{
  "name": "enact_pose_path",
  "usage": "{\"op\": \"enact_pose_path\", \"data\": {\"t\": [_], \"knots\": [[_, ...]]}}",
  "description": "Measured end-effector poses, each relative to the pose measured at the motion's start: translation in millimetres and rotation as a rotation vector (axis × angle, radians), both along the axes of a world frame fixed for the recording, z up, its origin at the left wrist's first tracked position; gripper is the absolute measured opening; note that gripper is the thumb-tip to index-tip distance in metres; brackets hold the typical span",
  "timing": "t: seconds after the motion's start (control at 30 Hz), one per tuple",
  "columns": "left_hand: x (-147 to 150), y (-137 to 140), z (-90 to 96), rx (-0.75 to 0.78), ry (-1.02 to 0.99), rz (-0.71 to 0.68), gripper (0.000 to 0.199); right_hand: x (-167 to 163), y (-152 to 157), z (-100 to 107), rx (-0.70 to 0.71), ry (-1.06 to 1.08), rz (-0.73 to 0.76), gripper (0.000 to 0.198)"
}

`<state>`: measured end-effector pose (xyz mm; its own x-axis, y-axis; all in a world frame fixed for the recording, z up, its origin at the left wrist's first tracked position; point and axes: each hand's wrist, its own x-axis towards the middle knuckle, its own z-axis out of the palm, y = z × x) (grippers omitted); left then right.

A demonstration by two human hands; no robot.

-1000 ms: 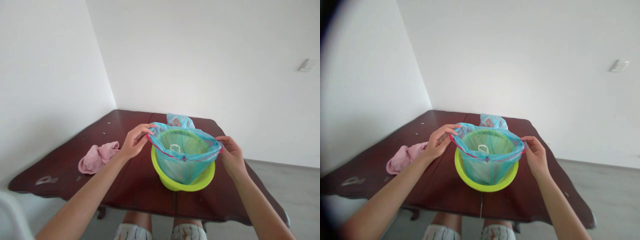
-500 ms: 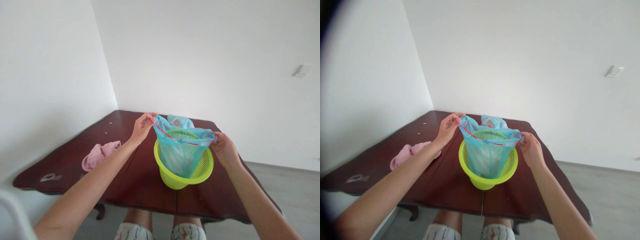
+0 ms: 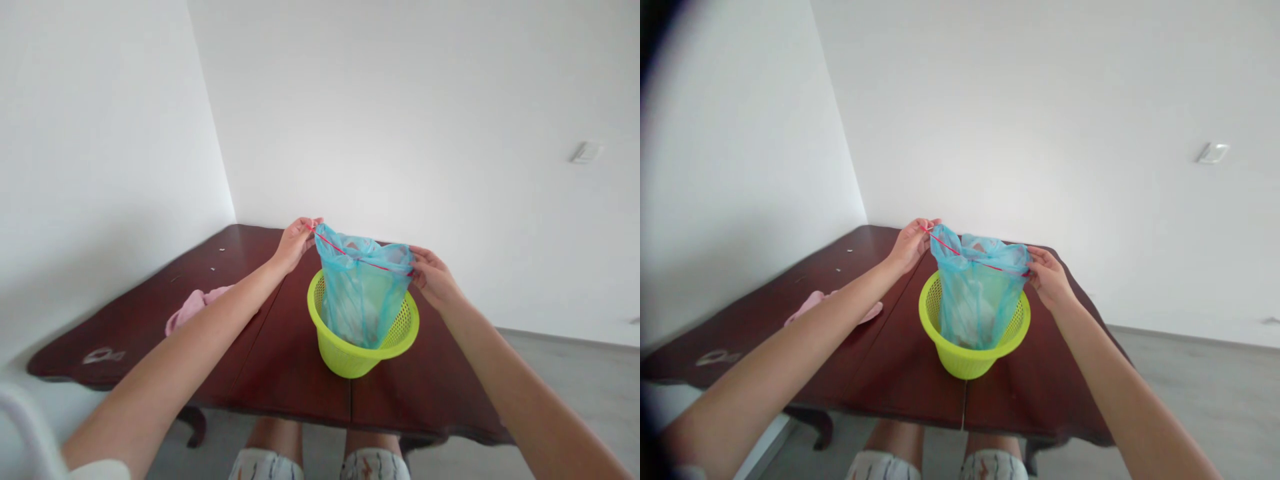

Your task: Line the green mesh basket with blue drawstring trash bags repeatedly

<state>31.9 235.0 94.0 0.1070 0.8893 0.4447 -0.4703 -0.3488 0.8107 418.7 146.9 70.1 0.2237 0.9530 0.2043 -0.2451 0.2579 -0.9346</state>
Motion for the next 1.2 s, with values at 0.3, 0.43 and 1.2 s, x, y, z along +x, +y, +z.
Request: {"op": "enact_pose_path", "data": {"t": [0.3, 0.43, 1.2], "knots": [[-43.2, -45.7, 30.8, 0.195, 0.245, 0.184, 0.065, 8.5, -58.1, 37.2, 0.177, -0.531, -0.142, 0.058], [-72.3, -85.3, 33.3, 0.331, 0.412, 0.272, 0.055, 8.2, -108.6, 46.9, 0.206, -0.62, -0.226, 0.06], [76.6, -172.3, 68.9, 0.546, 0.943, -0.191, 0.039, -84.5, -183.8, 65.6, 0.32, -0.408, 0.132, 0.071]]}}
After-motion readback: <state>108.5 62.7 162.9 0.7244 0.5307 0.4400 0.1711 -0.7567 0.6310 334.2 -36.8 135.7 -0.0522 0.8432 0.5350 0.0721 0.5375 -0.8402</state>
